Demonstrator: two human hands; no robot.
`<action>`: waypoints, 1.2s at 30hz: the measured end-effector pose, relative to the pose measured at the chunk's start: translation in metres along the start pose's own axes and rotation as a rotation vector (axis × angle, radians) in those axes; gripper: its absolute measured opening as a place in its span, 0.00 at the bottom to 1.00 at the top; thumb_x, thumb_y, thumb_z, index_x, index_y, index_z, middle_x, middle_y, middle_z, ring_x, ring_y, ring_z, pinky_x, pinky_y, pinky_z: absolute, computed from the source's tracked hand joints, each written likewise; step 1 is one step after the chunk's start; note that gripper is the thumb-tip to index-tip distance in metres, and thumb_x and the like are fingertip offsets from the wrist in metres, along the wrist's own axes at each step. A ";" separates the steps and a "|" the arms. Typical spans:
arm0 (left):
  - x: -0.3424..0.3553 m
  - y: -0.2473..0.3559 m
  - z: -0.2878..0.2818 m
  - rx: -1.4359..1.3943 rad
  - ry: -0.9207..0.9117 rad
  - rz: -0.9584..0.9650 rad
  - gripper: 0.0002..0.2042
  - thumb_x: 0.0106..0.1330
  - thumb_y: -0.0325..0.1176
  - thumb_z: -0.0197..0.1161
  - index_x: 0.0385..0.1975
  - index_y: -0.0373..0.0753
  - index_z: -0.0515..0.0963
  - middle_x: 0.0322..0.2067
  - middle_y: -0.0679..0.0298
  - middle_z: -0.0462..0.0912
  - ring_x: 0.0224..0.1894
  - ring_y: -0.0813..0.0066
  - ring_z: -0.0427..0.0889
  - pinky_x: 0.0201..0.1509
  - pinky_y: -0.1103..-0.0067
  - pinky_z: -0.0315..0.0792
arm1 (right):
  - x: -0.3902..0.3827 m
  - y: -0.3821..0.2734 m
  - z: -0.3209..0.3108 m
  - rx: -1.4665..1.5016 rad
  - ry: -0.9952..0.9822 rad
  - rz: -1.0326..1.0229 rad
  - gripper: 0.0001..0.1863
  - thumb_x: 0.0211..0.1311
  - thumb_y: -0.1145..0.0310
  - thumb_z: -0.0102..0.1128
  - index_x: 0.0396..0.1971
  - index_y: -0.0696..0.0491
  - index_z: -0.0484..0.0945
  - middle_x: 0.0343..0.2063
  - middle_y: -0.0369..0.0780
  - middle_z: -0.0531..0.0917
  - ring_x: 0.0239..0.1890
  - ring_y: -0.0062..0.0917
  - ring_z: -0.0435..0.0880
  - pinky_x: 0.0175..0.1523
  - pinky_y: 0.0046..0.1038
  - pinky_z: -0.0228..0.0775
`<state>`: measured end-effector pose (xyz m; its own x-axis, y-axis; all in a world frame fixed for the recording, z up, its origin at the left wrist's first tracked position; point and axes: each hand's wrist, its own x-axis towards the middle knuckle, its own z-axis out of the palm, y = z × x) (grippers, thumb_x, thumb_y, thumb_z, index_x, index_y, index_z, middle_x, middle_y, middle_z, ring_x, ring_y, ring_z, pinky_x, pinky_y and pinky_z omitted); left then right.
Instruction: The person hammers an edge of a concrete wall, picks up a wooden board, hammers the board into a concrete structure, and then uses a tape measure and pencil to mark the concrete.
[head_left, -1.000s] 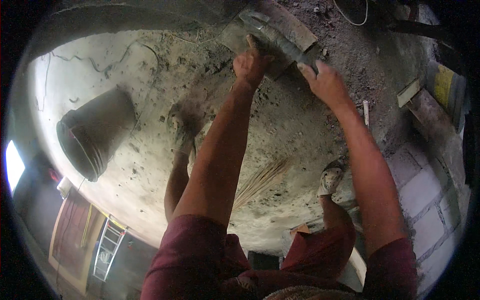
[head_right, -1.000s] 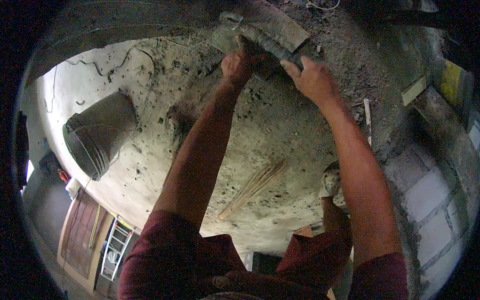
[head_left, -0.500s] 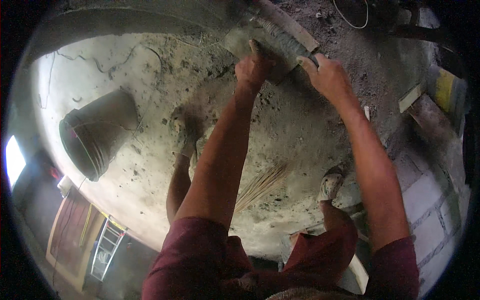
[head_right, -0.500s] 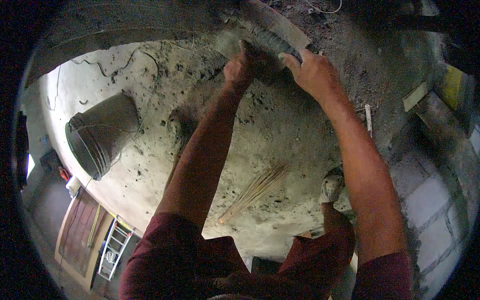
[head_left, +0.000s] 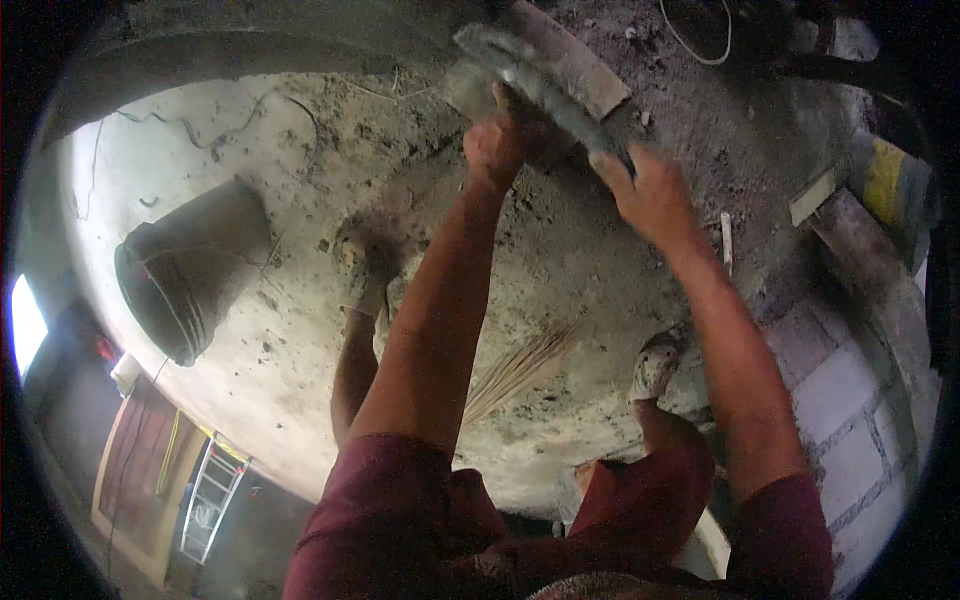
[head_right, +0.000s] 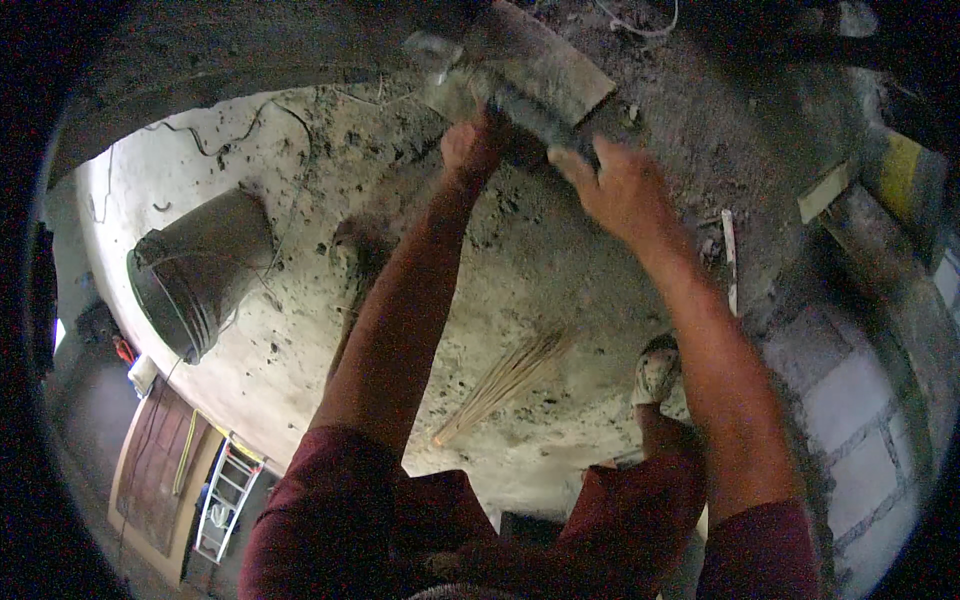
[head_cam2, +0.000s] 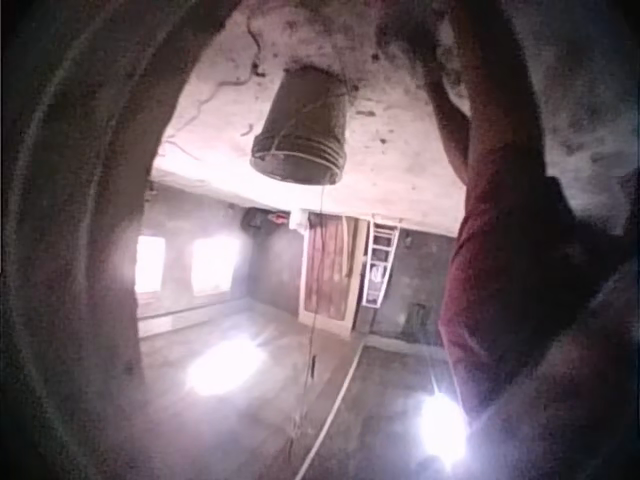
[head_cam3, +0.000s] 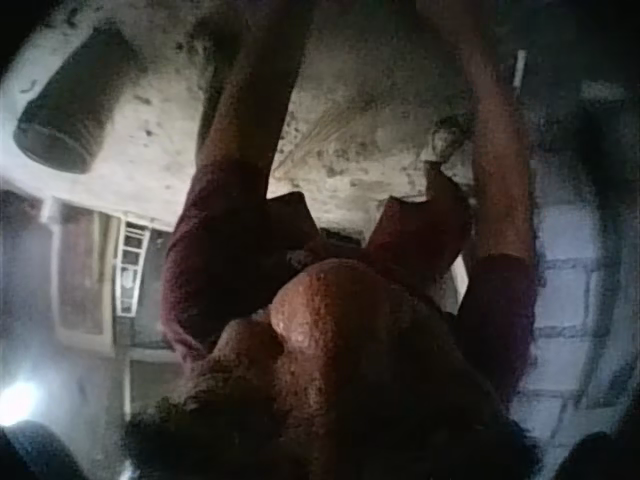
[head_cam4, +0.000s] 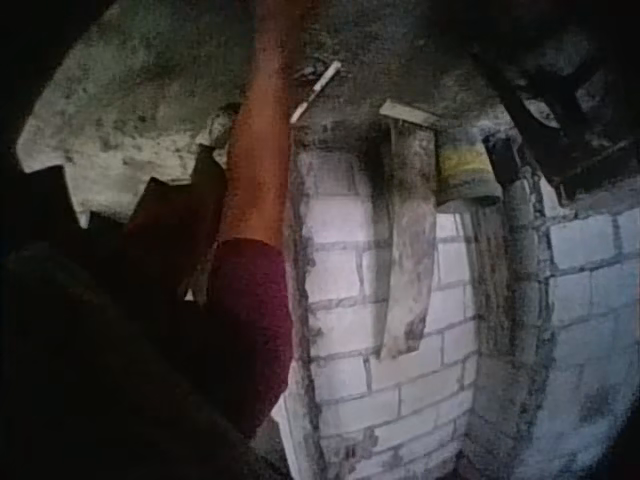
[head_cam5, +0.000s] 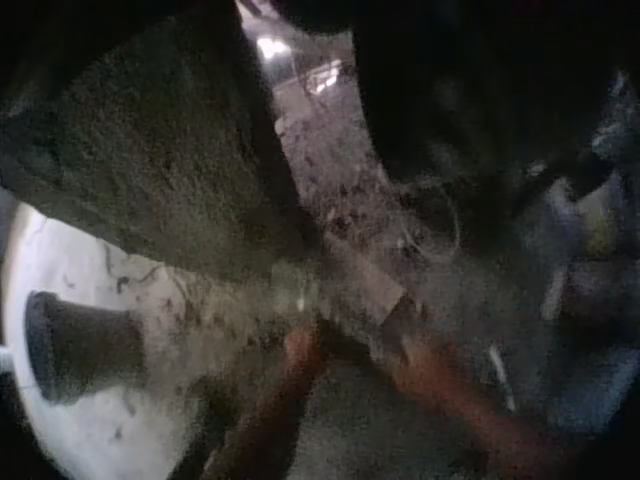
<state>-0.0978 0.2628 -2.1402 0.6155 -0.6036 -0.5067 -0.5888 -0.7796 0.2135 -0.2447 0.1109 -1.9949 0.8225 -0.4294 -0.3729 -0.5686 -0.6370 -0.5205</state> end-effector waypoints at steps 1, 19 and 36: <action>0.003 -0.008 -0.008 0.009 0.014 -0.017 0.37 0.64 0.51 0.63 0.63 0.28 0.61 0.31 0.58 0.84 0.30 0.63 0.83 0.34 0.73 0.77 | -0.007 -0.009 -0.003 0.009 0.003 -0.022 0.30 0.63 0.41 0.57 0.31 0.60 0.77 0.24 0.55 0.80 0.29 0.54 0.82 0.35 0.46 0.74; 0.006 0.012 -0.013 -0.143 -0.061 -0.032 0.25 0.65 0.58 0.58 0.39 0.38 0.80 0.29 0.55 0.85 0.35 0.58 0.85 0.39 0.67 0.77 | 0.006 0.027 0.005 0.093 0.075 -0.205 0.30 0.61 0.41 0.58 0.31 0.59 0.78 0.26 0.56 0.81 0.33 0.54 0.82 0.39 0.46 0.76; -0.010 0.000 0.067 -0.639 0.439 -0.189 0.40 0.56 0.51 0.69 0.62 0.36 0.58 0.40 0.56 0.82 0.39 0.60 0.82 0.44 0.67 0.76 | -0.019 -0.034 -0.017 0.243 0.015 -0.288 0.23 0.61 0.53 0.66 0.35 0.61 0.75 0.19 0.50 0.78 0.24 0.46 0.82 0.29 0.40 0.72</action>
<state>-0.1388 0.2801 -2.1909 0.9035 -0.3586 -0.2349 -0.1215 -0.7397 0.6619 -0.2404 0.1297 -1.9576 0.9484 -0.2648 -0.1743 -0.2989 -0.5637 -0.7700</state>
